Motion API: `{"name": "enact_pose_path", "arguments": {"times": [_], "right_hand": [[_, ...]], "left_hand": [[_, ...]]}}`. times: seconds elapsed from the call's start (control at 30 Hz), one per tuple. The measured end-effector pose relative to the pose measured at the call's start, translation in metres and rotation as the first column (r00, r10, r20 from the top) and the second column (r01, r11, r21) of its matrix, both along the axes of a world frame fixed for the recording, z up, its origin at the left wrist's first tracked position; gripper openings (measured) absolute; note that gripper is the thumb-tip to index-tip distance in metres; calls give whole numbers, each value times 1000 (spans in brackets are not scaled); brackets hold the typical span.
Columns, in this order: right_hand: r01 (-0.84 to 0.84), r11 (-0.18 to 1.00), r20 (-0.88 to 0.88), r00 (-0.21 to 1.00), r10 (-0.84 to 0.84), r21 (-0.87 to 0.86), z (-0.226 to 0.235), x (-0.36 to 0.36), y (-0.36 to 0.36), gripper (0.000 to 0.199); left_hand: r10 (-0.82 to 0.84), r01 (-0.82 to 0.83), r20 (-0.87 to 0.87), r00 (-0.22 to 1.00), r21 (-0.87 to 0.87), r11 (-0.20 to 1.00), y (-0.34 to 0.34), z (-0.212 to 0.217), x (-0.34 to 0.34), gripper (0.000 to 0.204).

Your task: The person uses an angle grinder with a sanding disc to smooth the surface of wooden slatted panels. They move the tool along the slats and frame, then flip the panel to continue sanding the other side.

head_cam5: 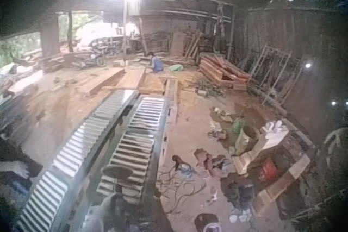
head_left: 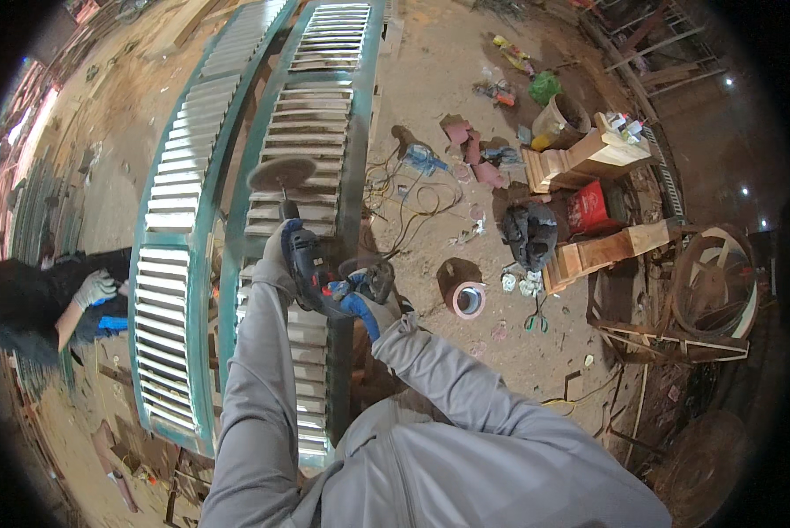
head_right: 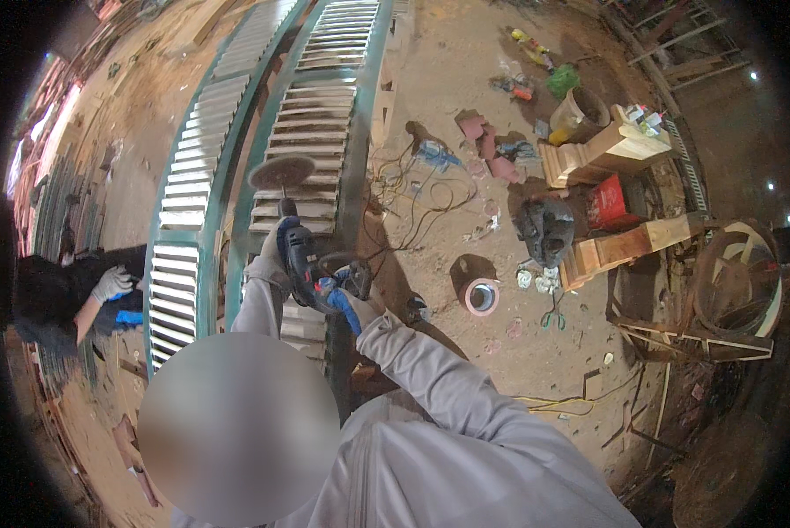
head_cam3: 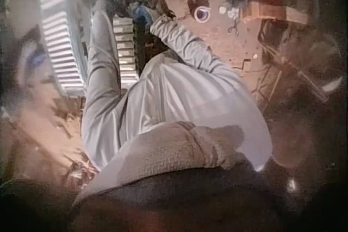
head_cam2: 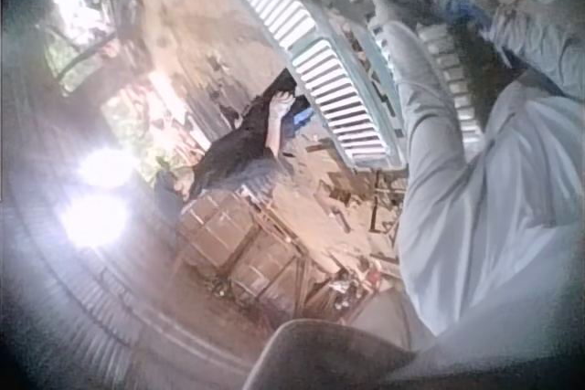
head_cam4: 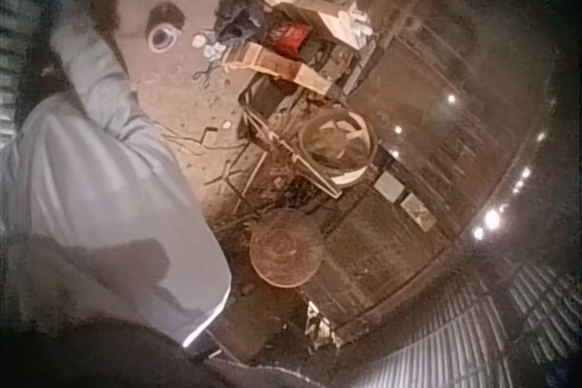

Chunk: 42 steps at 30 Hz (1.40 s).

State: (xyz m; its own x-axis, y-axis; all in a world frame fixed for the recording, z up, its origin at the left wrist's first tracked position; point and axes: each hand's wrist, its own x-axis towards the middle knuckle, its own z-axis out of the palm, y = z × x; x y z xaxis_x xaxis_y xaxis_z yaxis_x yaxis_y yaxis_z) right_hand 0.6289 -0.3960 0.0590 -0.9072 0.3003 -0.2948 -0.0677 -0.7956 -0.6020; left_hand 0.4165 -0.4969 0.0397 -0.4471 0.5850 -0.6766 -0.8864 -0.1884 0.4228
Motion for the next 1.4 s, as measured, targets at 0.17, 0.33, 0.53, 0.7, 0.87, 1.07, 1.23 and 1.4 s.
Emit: {"name": "enact_pose_path", "arguments": {"times": [0.17,0.33,0.53,0.7,0.87,1.07,1.23,1.4], "right_hand": [[-41,980,128,992,16,194,10,13,-6,19],[-38,974,209,978,-9,222,26,27,5,15],[28,969,141,988,-64,247,22,37,18,11],[-33,961,183,983,-18,275,20,47,21,10],[22,988,220,974,-57,156,35,68,13,15],[95,986,115,990,-79,-135,-1,68,16,25],[-122,937,167,984,70,326,11,30,10,15],[-155,972,152,980,129,175,-1,-14,-3,13]], "left_hand": [[-62,56,105,993,54,997,-11,4,14,25],[-89,83,134,987,52,995,8,-13,19,24],[-81,71,83,993,115,991,20,-43,22,22],[-56,55,39,998,22,998,20,-32,36,21],[-121,108,68,990,174,979,30,-7,55,23],[-101,99,11,995,97,990,33,-12,53,24],[-1,-3,38,999,110,994,-8,-20,27,30],[48,-46,31,998,-49,998,-22,-11,-7,32]]}}
